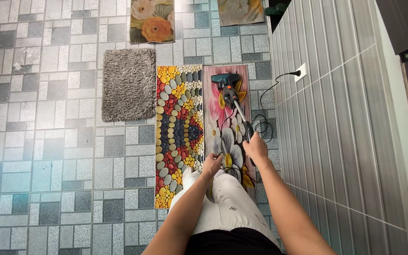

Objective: The person vacuums a floral mat and a pebble-patterned mat, moving a small grey rug aside to reach the edges. After vacuuming, they wind the power cord around the vacuum cleaner by hand.

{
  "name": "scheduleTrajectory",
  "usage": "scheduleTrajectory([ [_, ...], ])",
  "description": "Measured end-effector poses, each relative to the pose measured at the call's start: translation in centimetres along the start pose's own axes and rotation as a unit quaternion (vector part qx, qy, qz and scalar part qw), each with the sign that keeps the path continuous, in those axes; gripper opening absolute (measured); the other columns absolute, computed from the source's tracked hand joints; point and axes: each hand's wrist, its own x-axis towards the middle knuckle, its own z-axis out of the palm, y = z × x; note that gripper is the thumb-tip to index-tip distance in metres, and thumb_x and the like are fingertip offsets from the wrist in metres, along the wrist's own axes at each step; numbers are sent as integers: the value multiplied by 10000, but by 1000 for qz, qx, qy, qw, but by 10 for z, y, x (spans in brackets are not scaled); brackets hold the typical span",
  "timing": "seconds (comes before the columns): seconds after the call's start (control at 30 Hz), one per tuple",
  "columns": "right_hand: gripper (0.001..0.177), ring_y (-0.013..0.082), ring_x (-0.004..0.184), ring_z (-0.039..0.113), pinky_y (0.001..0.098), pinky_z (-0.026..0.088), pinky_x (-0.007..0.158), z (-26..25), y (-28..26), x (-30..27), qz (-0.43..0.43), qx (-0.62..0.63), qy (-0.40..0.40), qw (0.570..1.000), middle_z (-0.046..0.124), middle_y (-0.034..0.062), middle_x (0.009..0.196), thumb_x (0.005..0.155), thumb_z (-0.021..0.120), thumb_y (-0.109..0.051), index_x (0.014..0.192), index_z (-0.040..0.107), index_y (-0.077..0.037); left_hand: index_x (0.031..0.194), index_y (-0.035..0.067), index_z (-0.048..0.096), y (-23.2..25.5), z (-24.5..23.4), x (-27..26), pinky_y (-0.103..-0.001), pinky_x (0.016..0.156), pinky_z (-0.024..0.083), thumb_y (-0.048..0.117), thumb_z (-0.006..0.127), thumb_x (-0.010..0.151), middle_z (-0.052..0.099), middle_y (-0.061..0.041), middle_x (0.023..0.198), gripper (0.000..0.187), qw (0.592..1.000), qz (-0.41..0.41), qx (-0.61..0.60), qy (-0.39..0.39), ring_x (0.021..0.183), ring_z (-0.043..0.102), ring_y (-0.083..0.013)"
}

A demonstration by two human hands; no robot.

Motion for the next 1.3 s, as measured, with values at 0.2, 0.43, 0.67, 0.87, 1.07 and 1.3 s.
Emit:
scheduleTrajectory([
  [0.2, 571, 496, 998, 711, 567, 565, 885, 62, 34, -9, -8, -55, 75, 996, 733, 323, 1048, 902, 741, -315, 1300, 498, 13, 1202, -19, 687, -4, -7, 5, -324, 731, 621, 342, 675, 941, 803, -145, 871, 446, 999, 20, 11, -49, 764, 781, -198],
  [0.43, 548, 510, 999, 716, 582, 574, 891, 87, 35, -90, 15, -50, 56, 997, 735, 325, 1040, 926, 714, -320, 1301, 496, 16, 1215, -12, 673, -7, -38, -4, -343, 778, 602, 363, 666, 941, 805, -139, 906, 464, 996, 4, 45, -73, 795, 775, -216],
  [0.67, 467, 455, 802, 816, 533, 662, 760, 57, -15, -166, 104, 76, -13, 992, 762, 276, 885, 902, 616, -236, 1272, 497, 23, 1209, 20, 708, -3, -70, -12, -337, 880, 569, 363, 630, 922, 815, -127, 958, 454, 997, -12, 58, -53, 901, 775, -214],
  [0.87, 483, 449, 786, 740, 544, 599, 736, 99, 57, -166, -21, -5, 78, 997, 746, 276, 849, 824, 716, -216, 1195, 554, 47, 1216, 23, 710, -15, -75, -1, -340, 900, 561, 386, 632, 927, 809, -123, 958, 471, 996, -3, 72, -51, 922, 771, -226],
  [1.07, 426, 390, 715, 798, 520, 653, 704, 66, 26, -178, 111, 36, 26, 993, 750, 239, 820, 859, 667, -218, 1210, 555, -3, 1215, -3, 701, -11, -82, -3, -349, 833, 590, 348, 629, 921, 810, -126, 933, 464, 997, 0, 24, -79, 844, 769, -213],
  [1.3, 385, 367, 712, 767, 498, 616, 763, 53, -13, -156, 54, 9, 68, 996, 760, 258, 808, 846, 706, -219, 1138, 612, 13, 1211, -35, 677, -41, -99, 17, -329, 778, 601, 341, 632, 934, 807, -126, 900, 469, 996, 16, 12, -85, 770, 764, -193],
])
